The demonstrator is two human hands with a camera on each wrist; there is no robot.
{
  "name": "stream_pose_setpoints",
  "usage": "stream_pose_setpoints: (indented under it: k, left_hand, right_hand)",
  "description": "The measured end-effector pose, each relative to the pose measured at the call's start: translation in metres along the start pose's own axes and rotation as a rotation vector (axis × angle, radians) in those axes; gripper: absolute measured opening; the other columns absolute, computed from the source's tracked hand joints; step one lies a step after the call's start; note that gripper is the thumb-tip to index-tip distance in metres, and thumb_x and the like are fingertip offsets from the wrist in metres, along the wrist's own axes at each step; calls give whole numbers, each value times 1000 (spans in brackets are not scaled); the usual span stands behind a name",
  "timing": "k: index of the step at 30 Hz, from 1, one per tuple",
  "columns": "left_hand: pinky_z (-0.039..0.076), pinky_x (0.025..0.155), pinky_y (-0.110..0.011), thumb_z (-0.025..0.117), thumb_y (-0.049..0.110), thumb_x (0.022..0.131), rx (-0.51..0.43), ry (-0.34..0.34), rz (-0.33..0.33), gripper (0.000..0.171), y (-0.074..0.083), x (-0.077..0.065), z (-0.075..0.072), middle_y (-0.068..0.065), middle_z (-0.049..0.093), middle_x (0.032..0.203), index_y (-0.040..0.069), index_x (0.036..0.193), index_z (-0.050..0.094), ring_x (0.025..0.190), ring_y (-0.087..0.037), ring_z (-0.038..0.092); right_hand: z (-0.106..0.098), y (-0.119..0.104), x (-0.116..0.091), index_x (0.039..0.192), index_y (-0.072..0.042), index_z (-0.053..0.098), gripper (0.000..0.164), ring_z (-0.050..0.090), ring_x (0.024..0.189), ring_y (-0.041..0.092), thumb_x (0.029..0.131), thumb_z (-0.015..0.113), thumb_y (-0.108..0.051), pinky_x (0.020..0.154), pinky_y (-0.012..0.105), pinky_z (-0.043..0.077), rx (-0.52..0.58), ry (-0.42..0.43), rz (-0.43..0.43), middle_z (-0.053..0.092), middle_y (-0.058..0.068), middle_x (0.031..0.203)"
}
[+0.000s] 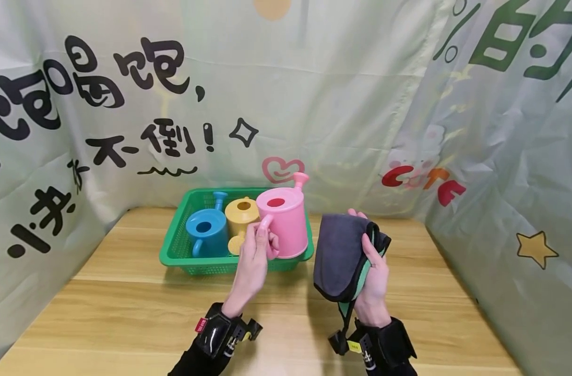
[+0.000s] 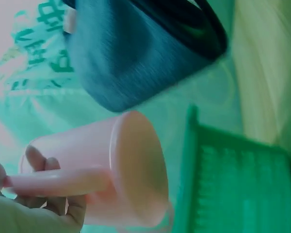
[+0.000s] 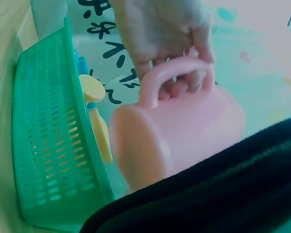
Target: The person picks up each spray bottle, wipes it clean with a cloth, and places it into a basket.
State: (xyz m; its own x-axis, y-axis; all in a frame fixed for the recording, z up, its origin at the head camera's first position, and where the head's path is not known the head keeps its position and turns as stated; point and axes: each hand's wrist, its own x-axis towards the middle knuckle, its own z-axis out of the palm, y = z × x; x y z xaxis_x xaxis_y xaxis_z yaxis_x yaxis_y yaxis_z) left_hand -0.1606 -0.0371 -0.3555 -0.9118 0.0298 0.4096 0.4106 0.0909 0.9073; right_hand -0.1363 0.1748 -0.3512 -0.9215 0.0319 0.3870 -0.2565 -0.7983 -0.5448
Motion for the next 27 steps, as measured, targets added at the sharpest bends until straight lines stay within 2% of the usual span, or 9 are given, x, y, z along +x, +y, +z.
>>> stream_pose_setpoints:
  k: [5, 11, 16, 20, 23, 27]
  left_hand:
    - [43, 70, -22, 32, 29, 112, 131, -17, -15, 31, -12, 12, 3, -12, 63, 85, 4, 113, 51, 74, -19, 53]
    - [45, 70, -26, 32, 39, 111, 265, -55, -54, 40, -23, 27, 4, -6, 69, 80, 8, 101, 55, 72, -14, 58]
    - [45, 66, -28, 34, 38, 111, 351, -103, -74, 42, -27, 36, 3, -6, 74, 81, 6, 100, 59, 68, -13, 62]
    - [50, 67, -31, 31, 35, 112, 434, -161, -78, 43, -28, 41, 3, -11, 78, 95, 3, 103, 60, 84, -25, 72]
    - [52, 66, -31, 30, 34, 112, 477, -195, -91, 45, -30, 43, 5, -14, 77, 99, 3, 100, 61, 93, -29, 73]
    - [45, 57, -29, 32, 30, 111, 511, -226, -113, 43, -35, 45, 7, -11, 69, 82, 3, 91, 58, 71, -23, 65]
  right_hand:
    - [-5, -2, 2, 150, -10, 35, 41, 49, 139, 11, 111, 21, -13, 111, 24, 43, 47, -55, 10, 54, -2, 149]
    - [-12, -5, 3, 152, -9, 32, 42, 49, 138, 10, 111, 23, -12, 111, 24, 44, -16, -23, 3, 54, -2, 149]
    - [-18, -8, 5, 155, -6, 30, 44, 50, 139, 10, 111, 27, -13, 109, 23, 46, -122, 20, 18, 56, -2, 149]
    - [-26, -12, 8, 155, -6, 32, 44, 50, 139, 9, 111, 30, -12, 108, 22, 46, -190, 24, 48, 56, -3, 149]
    - [-33, -16, 9, 153, -9, 37, 43, 49, 139, 6, 111, 34, -14, 109, 20, 45, -223, 34, 97, 56, -4, 149]
    - [-39, -20, 9, 155, -10, 34, 46, 49, 138, 3, 110, 38, -17, 109, 19, 44, -301, 58, 165, 54, -7, 150]
